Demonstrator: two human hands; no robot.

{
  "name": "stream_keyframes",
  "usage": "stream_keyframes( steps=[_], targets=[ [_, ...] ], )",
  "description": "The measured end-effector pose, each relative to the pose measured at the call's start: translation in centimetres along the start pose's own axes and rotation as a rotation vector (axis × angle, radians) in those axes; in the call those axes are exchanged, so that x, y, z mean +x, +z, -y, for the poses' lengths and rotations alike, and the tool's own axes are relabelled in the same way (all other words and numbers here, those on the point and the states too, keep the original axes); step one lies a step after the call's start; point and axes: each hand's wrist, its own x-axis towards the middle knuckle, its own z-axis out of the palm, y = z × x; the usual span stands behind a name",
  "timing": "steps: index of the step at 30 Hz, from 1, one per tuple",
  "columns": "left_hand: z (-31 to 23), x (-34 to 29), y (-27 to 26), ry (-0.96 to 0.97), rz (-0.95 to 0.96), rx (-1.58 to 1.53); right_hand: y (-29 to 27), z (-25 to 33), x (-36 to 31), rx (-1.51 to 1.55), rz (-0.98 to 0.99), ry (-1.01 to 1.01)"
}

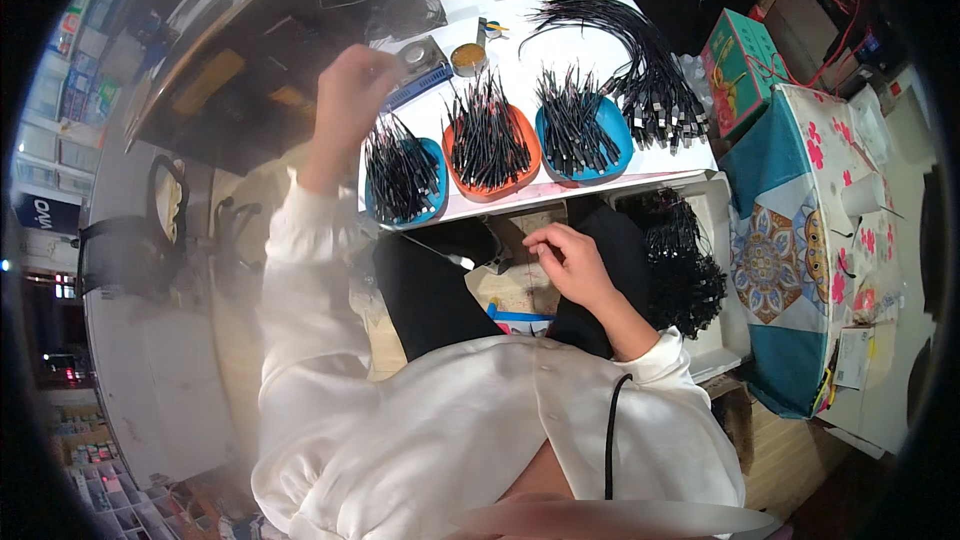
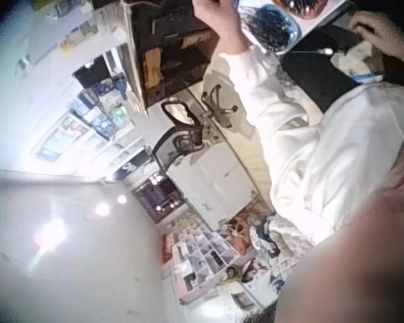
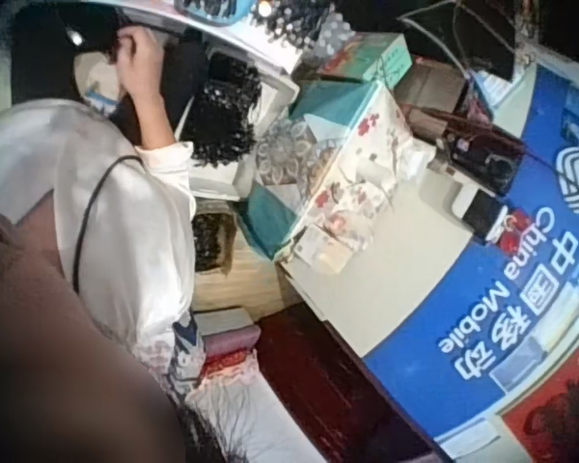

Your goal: The person repeatedly picks up black wires and small connectors from bowls on a table, attaches the connectors to the wire ends, and places the finished units into a pile. The process is continuous and repetitive.

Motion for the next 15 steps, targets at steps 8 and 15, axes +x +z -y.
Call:
stream_keyframes(
  steps=[8,15],
  targets=[
    [-15.6,-13.1,2.5,-0.433,0.065,-1.134,1.7,7.2,-2.2,0.153,0.048,-0.201],
    [-19.6,-14.9,5.8,-0.213,0.199,-1.278,-1.3,9.7,-7.3,0.23,-0.214,0.054]
  ],
)
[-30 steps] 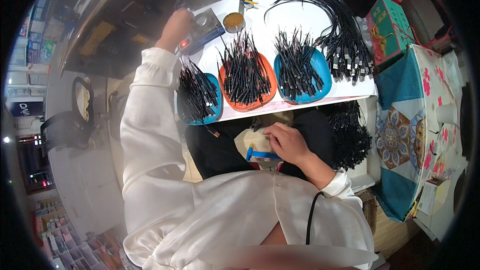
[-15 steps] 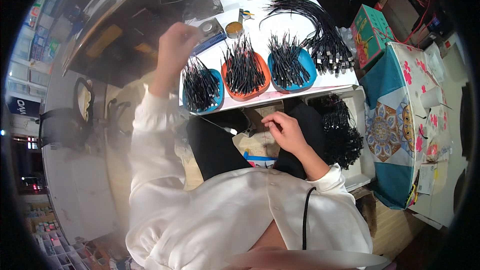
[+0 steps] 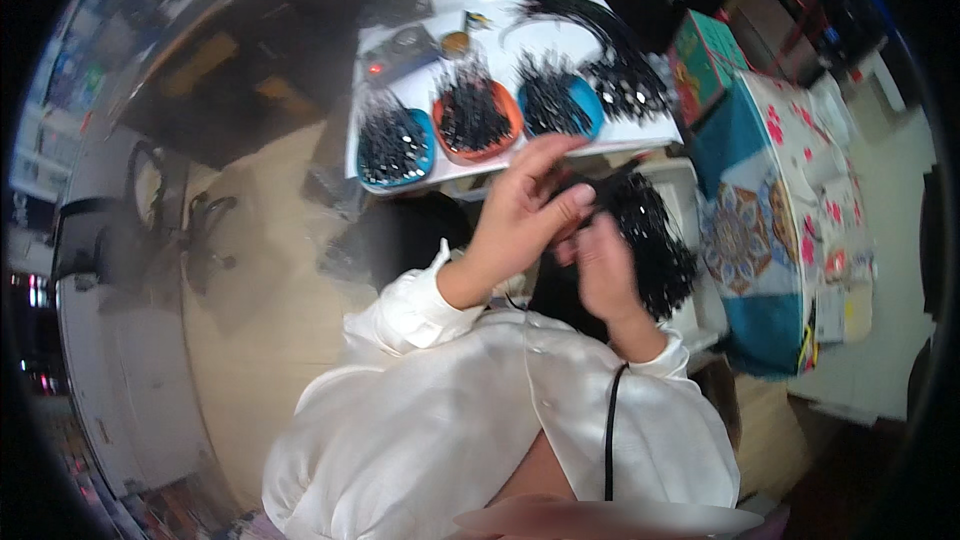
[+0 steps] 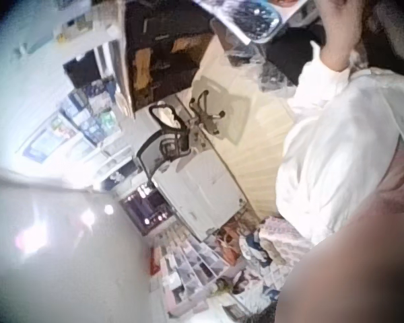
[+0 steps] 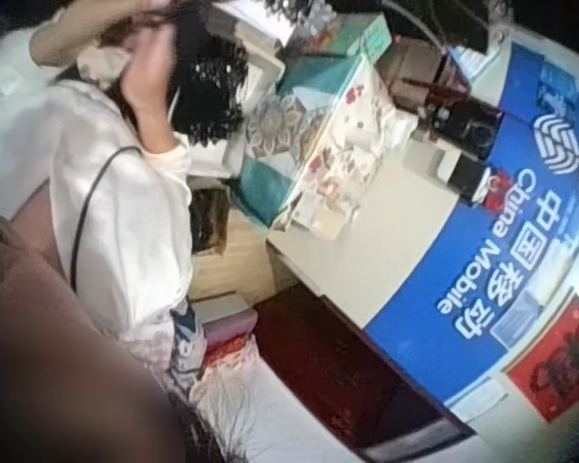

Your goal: The person repeatedly picks up black wires and small connectors from bowls on a table, attaches the connectors to the wire ends, and places the finished units into a pile. The process is continuous and repetitive.

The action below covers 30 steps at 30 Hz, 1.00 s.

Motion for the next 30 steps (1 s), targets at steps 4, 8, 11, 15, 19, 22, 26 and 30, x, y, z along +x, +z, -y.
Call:
stream_keyframes(
  steps=[4,8,11,15,19,22,26,30],
  targets=[
    [1.9,-1.5,-1.4,-0.166,0.134,0.007,-11.0,4.5,-3.2,0.228,-0.417,-0.355],
    [4.7,-4.5,-4.9,-0.503,0.049,0.123,-16.6,7.4,-8.5,-0.08,-0.631,-0.329],
    [6.5,-6.6,-8.5,-0.672,0.009,0.295,-18.3,5.1,-9.4,-0.266,-0.597,-0.001],
    [7.2,-8.6,-12.4,-0.705,-0.068,0.319,-20.3,-5.1,-5.5,-0.548,-0.315,0.332],
    [6.6,-8.5,-14.2,-0.633,-0.161,0.382,-20.8,-16.1,0.1,-1.248,-0.224,0.659],
    [5.9,-7.6,-15.0,-0.634,-0.211,0.469,-24.0,-17.4,2.1,-1.311,-0.337,0.785],
    [6.2,-6.4,-15.8,-0.667,-0.239,0.468,-28.9,-15.9,2.2,-1.35,-0.348,0.738],
    [7.3,-5.1,-16.3,-0.677,-0.25,0.451,-27.3,-21.6,2.2,-1.255,-0.146,0.879]
  ],
)
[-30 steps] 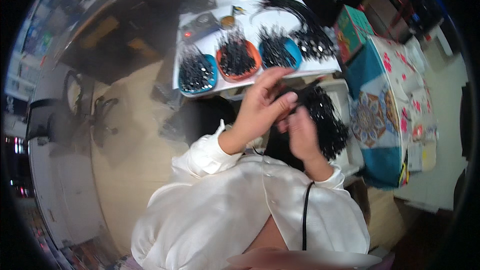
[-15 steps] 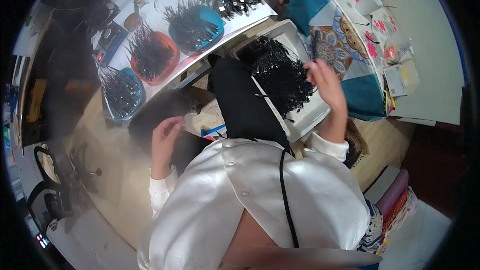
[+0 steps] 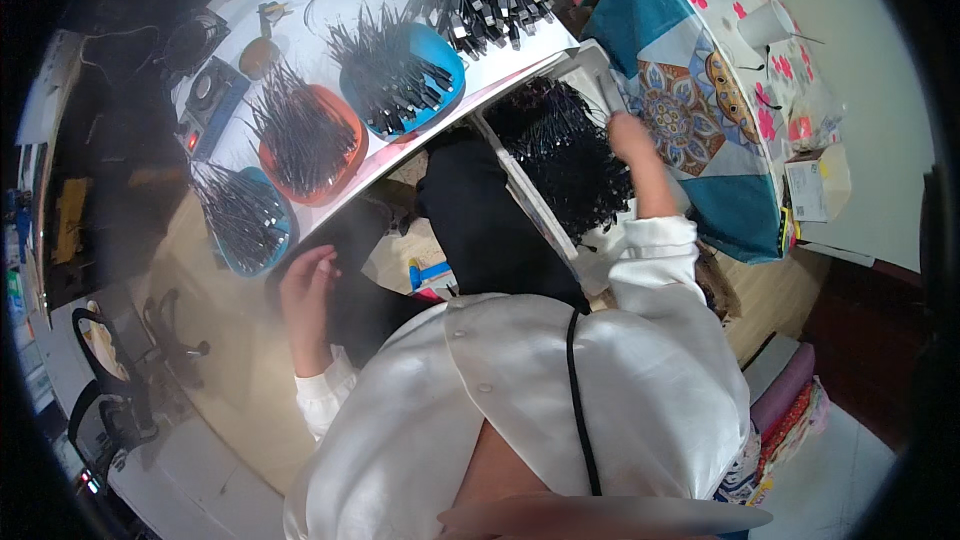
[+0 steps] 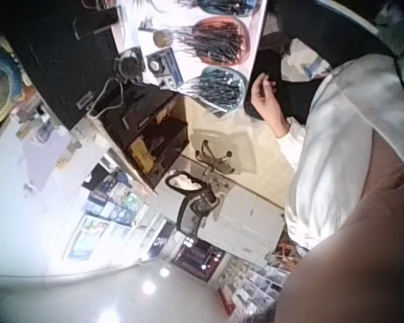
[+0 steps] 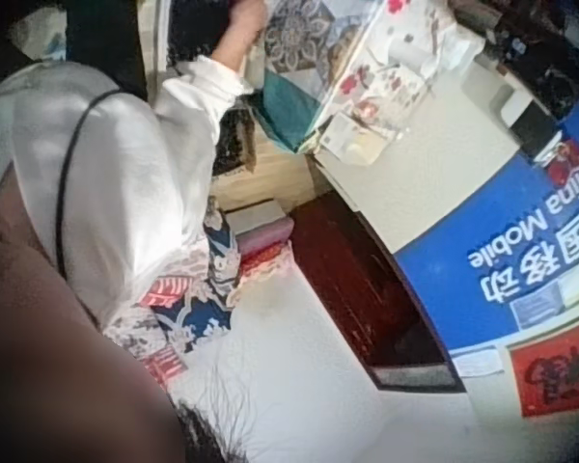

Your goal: The person repeatedly picks up black wires and small connectors from bowls on a table, attaches the connectors to the wire ends, and places the finished units into a pile. The process is continuous and repetitive.

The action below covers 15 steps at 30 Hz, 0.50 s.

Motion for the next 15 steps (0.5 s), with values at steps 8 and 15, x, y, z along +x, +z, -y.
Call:
stream_keyframes(
  steps=[8,15],
  targets=[
    [-2.6,-1.0,-0.8,-0.068,-0.012,0.05,15.1,7.3,6.8,-0.003,0.195,0.05],
    [-3.4,1.8,-3.5,0.336,-0.477,0.49,12.7,11.8,6.0,0.025,0.137,0.106]
  ],
)
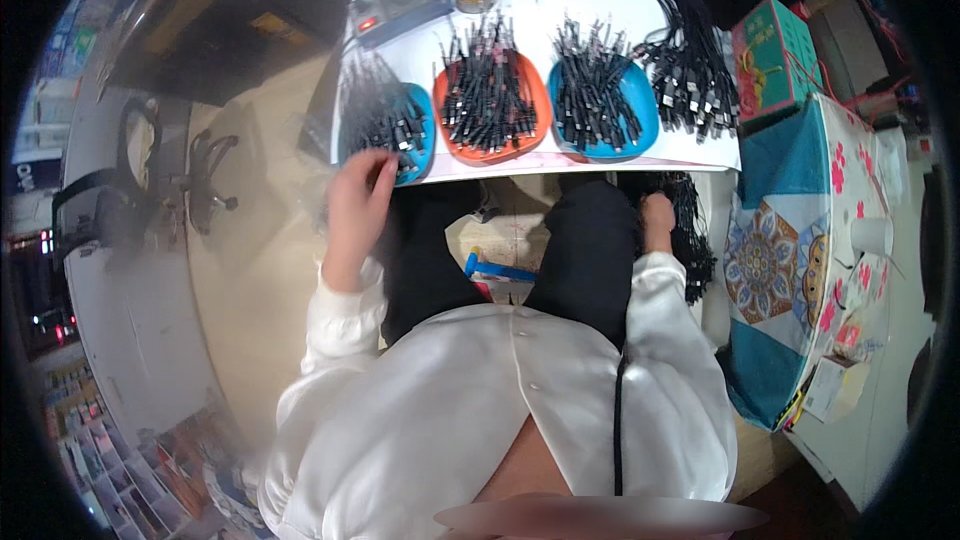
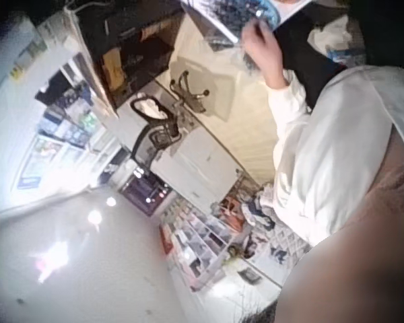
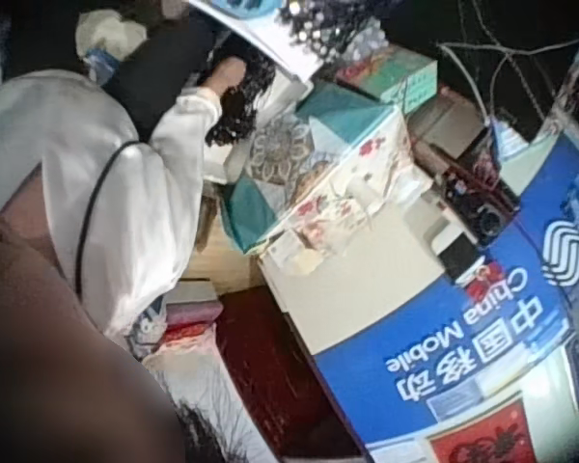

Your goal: The person repeatedly picks up black wires and small connectors from bowls on a table, attaches the connectors to the wire ends, and places the finished units into a pile. The process is continuous and repetitive.

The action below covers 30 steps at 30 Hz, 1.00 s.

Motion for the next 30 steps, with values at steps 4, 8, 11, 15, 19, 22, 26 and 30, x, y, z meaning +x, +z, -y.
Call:
stream_keyframes(
  steps=[4,8,11,15,19,22,26,30],
  targets=[
    [0.3,5.1,2.0,0.214,-0.223,0.262,-4.9,-0.9,-6.8,-0.049,-0.132,-0.177],
    [0.5,9.0,4.4,0.128,-0.169,0.643,-8.8,-1.5,-15.1,0.126,-0.26,-0.297],
    [1.0,9.8,4.9,0.013,-0.158,0.634,-11.7,0.3,-20.0,0.255,-0.36,-0.448],
    [2.3,10.1,4.4,-0.057,-0.198,0.417,-15.2,6.1,-23.7,0.483,-0.366,-0.734],
    [3.7,9.8,2.6,-0.075,-0.357,0.086,-17.0,15.1,-23.6,0.579,-0.284,-1.015],
    [3.7,8.6,0.4,-0.161,-0.367,-0.342,-17.1,22.3,-22.2,0.29,-0.44,-0.982],
    [1.7,5.0,-2.2,-0.185,-0.197,-1.051,-16.2,26.2,-20.8,-0.019,-0.376,-0.886],
    [-1.0,0.5,-2.5,-0.224,-0.043,-1.162,-15.0,26.3,-20.3,-0.045,-0.429,-0.871]
  ],
)
